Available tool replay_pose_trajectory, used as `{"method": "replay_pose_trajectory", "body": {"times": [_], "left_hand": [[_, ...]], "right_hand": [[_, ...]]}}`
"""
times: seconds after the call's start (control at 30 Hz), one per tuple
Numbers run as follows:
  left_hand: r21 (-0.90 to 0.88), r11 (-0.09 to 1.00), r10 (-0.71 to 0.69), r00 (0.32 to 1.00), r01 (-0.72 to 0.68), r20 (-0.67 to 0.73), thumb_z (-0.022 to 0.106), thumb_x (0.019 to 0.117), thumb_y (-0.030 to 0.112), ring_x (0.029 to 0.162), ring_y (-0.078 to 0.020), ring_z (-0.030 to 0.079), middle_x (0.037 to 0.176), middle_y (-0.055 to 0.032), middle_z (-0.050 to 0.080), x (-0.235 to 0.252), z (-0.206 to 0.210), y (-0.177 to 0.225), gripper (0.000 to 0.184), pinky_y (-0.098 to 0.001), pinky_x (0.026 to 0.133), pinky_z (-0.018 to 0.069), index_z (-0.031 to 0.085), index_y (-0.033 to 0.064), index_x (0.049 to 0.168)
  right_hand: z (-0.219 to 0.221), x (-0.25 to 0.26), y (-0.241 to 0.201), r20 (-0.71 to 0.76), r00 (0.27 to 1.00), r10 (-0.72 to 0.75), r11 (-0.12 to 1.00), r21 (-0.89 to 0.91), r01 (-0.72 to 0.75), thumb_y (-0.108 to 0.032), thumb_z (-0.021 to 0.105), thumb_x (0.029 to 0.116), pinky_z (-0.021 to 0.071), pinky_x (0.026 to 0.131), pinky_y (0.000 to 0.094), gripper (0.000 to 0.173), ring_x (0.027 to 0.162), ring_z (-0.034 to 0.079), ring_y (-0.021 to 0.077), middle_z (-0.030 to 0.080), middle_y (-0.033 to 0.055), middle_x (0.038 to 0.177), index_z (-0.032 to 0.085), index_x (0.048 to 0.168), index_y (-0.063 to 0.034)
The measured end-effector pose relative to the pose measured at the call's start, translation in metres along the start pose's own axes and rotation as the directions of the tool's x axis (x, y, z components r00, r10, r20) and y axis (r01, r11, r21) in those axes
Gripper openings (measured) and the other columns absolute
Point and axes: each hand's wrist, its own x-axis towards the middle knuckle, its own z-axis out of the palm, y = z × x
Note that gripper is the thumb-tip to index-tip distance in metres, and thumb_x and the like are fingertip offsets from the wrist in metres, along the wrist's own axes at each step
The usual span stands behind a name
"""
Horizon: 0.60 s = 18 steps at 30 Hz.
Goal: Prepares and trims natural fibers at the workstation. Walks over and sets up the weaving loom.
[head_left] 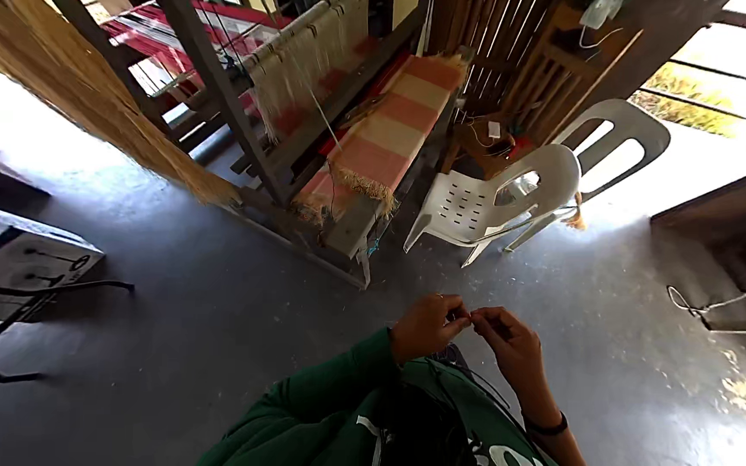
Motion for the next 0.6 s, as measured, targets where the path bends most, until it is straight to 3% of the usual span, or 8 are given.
{"method": "replay_pose_trajectory", "body": {"times": [0.13,0.27,0.4,0.47,0.53,0.6], "left_hand": [[-0.035,0.999,0.004,0.992,-0.009,-0.130,0.060,0.1024,0.017,0.084,-0.0179,0.065,0.092,-0.0126,0.067,0.059,-0.007,-0.022,0.020,-0.0313,0.078,0.0541,0.067,-0.0020,0.102],[-0.013,0.999,-0.035,0.954,0.032,-0.296,0.060,0.1022,0.018,0.087,-0.0183,0.065,0.095,-0.0132,0.066,0.113,-0.013,-0.036,0.021,-0.0314,0.080,0.0548,0.068,-0.0013,0.102],[-0.007,0.997,-0.070,0.870,0.076,-0.489,0.059,0.1021,0.020,0.092,-0.0174,0.065,0.099,-0.0121,0.067,0.151,-0.027,-0.031,0.022,-0.0324,0.083,0.0549,0.067,-0.0003,0.104],[-0.159,0.981,-0.181,0.840,0.115,-0.512,0.053,0.1042,0.016,0.091,-0.0146,0.067,0.099,-0.0096,0.068,0.159,-0.031,-0.026,0.021,-0.0324,0.083,0.0568,0.062,-0.0025,0.111],[-0.358,0.924,-0.303,0.827,0.133,-0.474,0.046,0.1086,0.018,0.076,-0.0114,0.067,0.088,-0.0047,0.066,0.161,-0.039,-0.020,0.022,-0.0304,0.072,0.0590,0.054,-0.0014,0.117],[-0.402,0.901,-0.362,0.793,0.162,-0.491,0.046,0.1098,0.025,0.065,-0.0095,0.061,0.083,-0.0022,0.061,0.158,-0.051,-0.020,0.028,-0.0280,0.061,0.0559,0.052,0.0017,0.124]], "right_hand": [[-0.024,0.082,0.029,0.145,0.986,-0.085,0.995,-0.043,0.092,-0.019,0.073,0.0941,0.0602,0.077,0.0215,0.015,0.082,0.071,0.0056,0.075,0.0008,0.092,0.077,0.098,-0.0060],[-0.044,0.172,0.044,0.329,0.928,-0.177,0.972,-0.092,0.218,-0.023,0.072,0.0949,0.0586,0.084,0.0241,0.015,0.088,0.070,0.0046,0.075,-0.0014,0.093,0.078,0.096,-0.0092],[-0.046,0.262,0.041,0.555,0.780,-0.289,0.945,0.035,0.326,-0.023,0.068,0.0990,0.0599,0.084,0.0274,0.019,0.090,0.069,0.0084,0.073,0.0025,0.096,0.074,0.100,-0.0058],[-0.035,0.296,0.037,0.657,0.697,-0.287,0.952,0.116,0.283,-0.022,0.066,0.0999,0.0599,0.081,0.0279,0.020,0.089,0.069,0.0098,0.071,0.0054,0.097,0.071,0.102,-0.0023],[-0.018,0.324,0.029,0.698,0.655,-0.291,0.955,0.172,0.241,-0.021,0.064,0.1017,0.0598,0.081,0.0279,0.022,0.088,0.068,0.0107,0.070,0.0068,0.098,0.069,0.106,-0.0002],[-0.006,0.360,0.021,0.680,0.677,-0.281,0.960,0.189,0.209,-0.018,0.060,0.1032,0.0610,0.078,0.0304,0.022,0.086,0.069,0.0126,0.070,0.0079,0.099,0.066,0.110,0.0020]]}}
